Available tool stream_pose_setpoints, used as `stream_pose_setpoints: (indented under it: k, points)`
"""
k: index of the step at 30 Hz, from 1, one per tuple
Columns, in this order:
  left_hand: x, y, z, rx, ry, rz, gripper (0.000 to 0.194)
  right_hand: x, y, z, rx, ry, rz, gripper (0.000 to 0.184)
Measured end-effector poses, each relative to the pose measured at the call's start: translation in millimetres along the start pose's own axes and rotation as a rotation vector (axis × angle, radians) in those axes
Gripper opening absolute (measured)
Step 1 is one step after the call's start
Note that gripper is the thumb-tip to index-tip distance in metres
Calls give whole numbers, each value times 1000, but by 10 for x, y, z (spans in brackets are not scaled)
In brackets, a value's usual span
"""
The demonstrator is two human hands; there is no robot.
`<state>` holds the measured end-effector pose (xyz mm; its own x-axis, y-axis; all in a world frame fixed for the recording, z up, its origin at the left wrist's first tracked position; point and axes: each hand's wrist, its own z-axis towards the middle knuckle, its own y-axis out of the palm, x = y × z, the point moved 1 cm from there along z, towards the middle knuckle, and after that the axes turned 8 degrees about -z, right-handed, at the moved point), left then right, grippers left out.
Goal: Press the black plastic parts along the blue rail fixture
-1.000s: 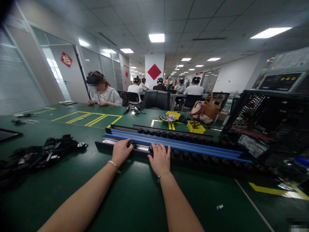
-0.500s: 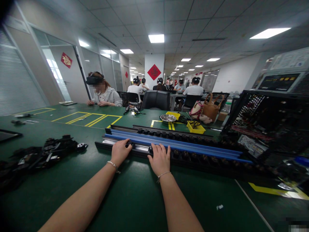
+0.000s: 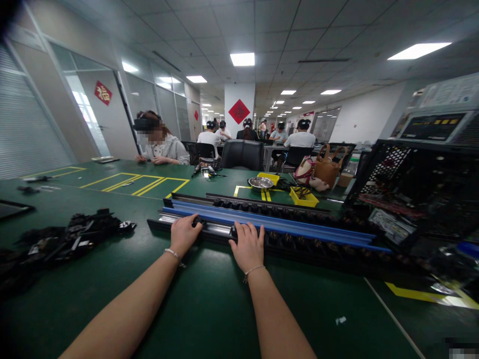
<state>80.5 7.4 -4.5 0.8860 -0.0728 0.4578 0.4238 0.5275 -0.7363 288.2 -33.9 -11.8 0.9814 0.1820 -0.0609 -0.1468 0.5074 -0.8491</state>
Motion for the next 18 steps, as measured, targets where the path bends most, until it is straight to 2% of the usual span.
stream_pose_setpoints:
  k: [18]
  points:
    - [-123, 0, 44, 30, -86, -33, 38, 4, 3, 2, -6, 3, 0, 47]
